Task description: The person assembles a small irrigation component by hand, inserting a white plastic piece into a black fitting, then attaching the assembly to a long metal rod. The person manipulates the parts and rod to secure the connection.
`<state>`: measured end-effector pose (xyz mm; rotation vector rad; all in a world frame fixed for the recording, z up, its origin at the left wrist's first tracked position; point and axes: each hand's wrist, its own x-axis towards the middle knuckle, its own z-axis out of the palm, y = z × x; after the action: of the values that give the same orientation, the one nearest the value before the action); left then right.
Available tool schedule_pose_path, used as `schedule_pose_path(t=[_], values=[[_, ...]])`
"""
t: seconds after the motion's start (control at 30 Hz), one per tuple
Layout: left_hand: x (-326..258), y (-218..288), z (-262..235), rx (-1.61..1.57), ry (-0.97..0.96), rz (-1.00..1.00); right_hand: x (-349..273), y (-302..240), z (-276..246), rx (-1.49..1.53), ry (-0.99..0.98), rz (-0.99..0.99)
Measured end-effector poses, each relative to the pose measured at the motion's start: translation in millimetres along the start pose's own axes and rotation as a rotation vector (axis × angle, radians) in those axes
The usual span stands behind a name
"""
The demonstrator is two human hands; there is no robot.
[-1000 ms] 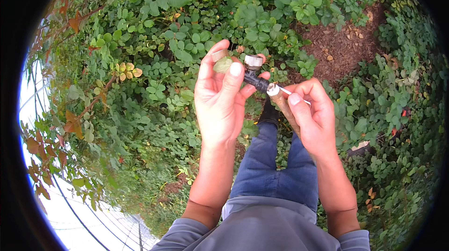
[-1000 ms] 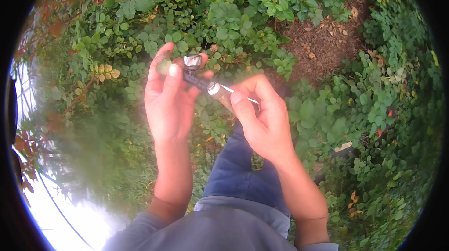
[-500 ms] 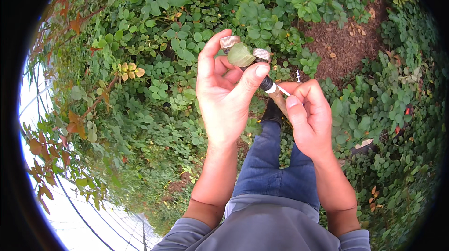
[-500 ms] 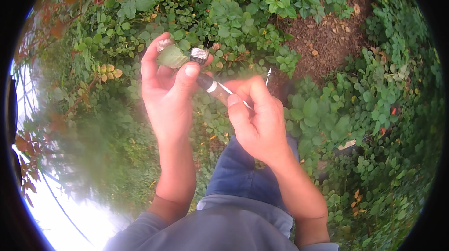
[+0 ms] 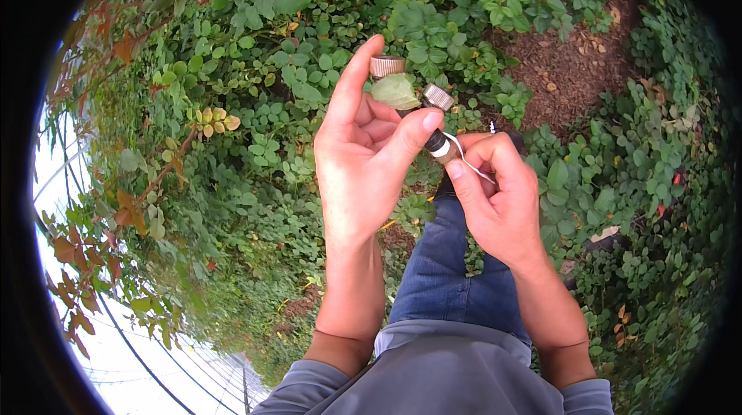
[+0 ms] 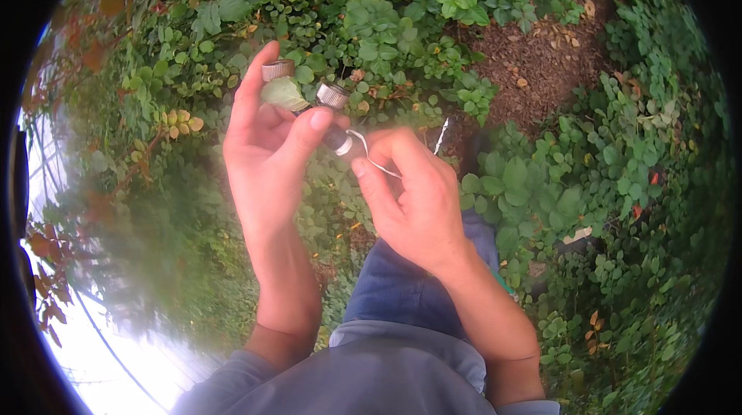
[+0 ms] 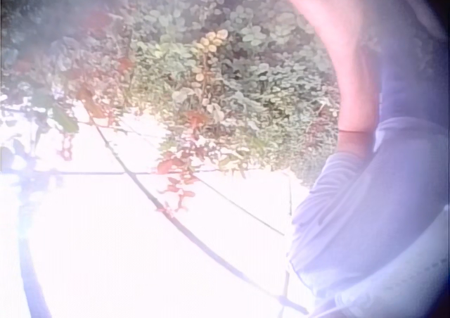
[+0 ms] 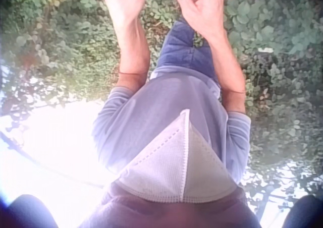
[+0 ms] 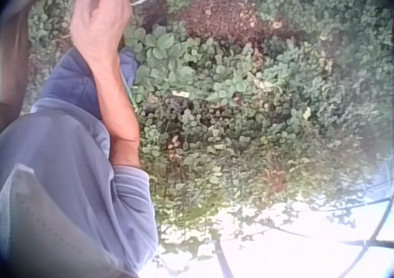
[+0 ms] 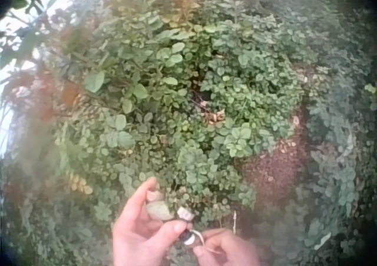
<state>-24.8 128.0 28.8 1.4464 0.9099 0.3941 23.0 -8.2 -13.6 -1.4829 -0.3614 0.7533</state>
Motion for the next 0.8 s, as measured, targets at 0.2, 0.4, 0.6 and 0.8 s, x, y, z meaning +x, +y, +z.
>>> schedule_pose_path(t=[0.2, 0.4, 0.6, 0.8], values=[[-2, 0, -2, -0.072, -0.06, 0.03, 1, -3, 0, -0.009, -0.002, 0.014], [5, -8, -18, -0.056, -0.21, 0.045, 2, -3, 0, 0.003, -0.013, 0.004], [2, -5, -10, -0.059, -0.199, 0.042, 5, 0, 2, -0.016, 0.011, -0.025], [1, 7, 9, -0.016, -0.075, -0.002, 2, 0, 2, -0.014, 0.007, -0.006]])
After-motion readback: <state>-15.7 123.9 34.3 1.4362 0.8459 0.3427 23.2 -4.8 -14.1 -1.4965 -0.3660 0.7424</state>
